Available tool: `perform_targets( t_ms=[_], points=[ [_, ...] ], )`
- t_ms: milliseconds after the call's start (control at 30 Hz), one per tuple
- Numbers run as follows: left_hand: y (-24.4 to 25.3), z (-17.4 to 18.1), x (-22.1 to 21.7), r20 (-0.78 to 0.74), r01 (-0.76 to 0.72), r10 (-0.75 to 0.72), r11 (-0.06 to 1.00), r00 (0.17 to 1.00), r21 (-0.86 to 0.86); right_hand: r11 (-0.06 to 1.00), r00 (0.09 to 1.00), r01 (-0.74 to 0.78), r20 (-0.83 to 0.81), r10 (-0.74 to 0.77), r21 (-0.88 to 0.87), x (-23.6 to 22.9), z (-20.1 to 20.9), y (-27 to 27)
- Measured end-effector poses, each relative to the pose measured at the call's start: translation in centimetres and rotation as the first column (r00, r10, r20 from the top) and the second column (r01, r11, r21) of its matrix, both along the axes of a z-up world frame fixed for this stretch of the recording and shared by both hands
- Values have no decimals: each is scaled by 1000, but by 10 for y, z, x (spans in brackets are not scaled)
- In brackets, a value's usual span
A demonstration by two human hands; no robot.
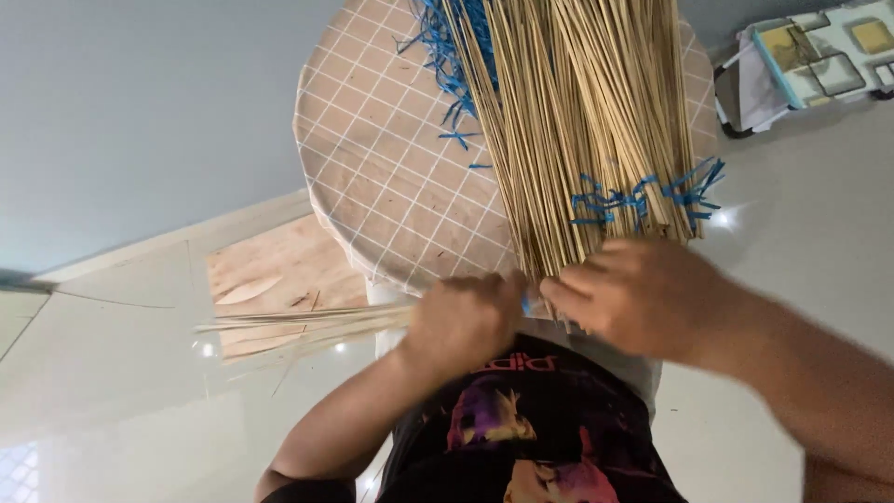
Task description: Gathering bamboo sticks into bundles and securing them with blue plastic ties.
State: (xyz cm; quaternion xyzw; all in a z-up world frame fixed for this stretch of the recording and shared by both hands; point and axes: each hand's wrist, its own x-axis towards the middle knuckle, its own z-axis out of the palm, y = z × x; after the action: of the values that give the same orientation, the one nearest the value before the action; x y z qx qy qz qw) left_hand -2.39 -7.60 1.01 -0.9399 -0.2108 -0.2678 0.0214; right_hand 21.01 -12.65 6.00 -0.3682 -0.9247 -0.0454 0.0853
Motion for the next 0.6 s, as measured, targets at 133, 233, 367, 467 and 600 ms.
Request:
perform_targets(
  t_ms=[133, 233, 367, 467, 600],
  points=[
    [-19, 16, -3, 133, 184, -180, 983, 975, -18, 942, 942, -145, -334, 38, -301, 2, 35, 34],
    [-17, 21, -11, 190, 180, -179, 984, 965, 12, 770, 611, -515, -791, 21, -377, -23, -11, 49],
    [2, 23, -17, 188, -226, 237, 971, 953, -81, 958, 355, -251, -934, -39, -136, -62, -70, 27],
    [8, 22, -12, 65, -377, 380, 925, 923, -51, 965, 794, 173, -607, -20, 195, -68, -60, 15],
    [13, 6, -7, -65, -235, 233, 972, 970, -14, 909, 938, 104, -345, 46, 404, -51, -53, 4]
  ],
)
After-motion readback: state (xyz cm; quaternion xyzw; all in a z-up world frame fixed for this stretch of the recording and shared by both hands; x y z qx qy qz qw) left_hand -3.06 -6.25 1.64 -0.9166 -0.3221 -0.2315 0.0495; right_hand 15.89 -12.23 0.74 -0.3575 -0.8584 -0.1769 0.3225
